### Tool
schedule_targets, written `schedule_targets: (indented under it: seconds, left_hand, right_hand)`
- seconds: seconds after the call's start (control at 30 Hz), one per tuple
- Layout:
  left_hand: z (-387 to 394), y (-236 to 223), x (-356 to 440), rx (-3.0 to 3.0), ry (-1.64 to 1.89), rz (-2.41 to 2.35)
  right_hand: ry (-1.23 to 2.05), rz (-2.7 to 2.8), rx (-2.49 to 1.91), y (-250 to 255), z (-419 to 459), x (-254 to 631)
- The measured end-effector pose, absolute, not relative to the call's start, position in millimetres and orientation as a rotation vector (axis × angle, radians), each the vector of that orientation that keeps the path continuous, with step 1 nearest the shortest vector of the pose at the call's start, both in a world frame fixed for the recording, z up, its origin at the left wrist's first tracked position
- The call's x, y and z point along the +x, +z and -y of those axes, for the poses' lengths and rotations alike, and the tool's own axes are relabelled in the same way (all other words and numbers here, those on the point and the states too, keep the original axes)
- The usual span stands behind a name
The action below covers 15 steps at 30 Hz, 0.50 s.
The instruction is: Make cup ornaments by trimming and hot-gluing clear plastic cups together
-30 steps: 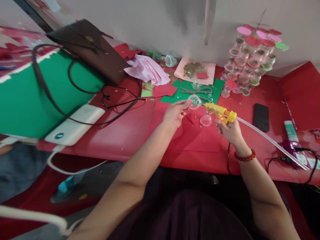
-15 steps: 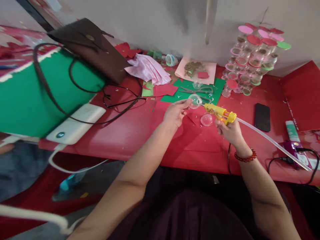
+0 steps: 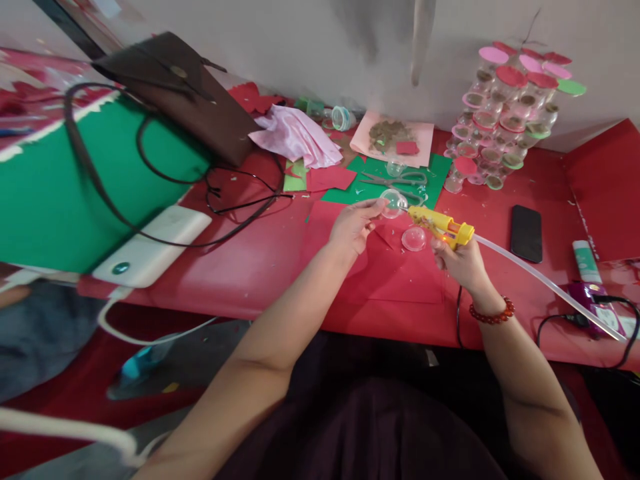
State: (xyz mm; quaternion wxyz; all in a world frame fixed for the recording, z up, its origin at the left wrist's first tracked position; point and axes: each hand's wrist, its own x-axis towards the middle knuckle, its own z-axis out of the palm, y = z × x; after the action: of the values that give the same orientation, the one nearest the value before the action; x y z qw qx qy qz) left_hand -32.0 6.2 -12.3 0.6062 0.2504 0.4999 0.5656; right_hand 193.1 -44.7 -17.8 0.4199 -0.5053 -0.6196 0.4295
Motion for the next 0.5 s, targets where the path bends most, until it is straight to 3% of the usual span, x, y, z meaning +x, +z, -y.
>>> schedule_targets:
  seconds: [0.5]
  left_hand:
    - [-3.8, -11.7, -28.0, 0.551, 1.296, -1.146]
  right_hand:
    - [1.059, 1.541, -1.265, -19.4, 42.7, 194.4]
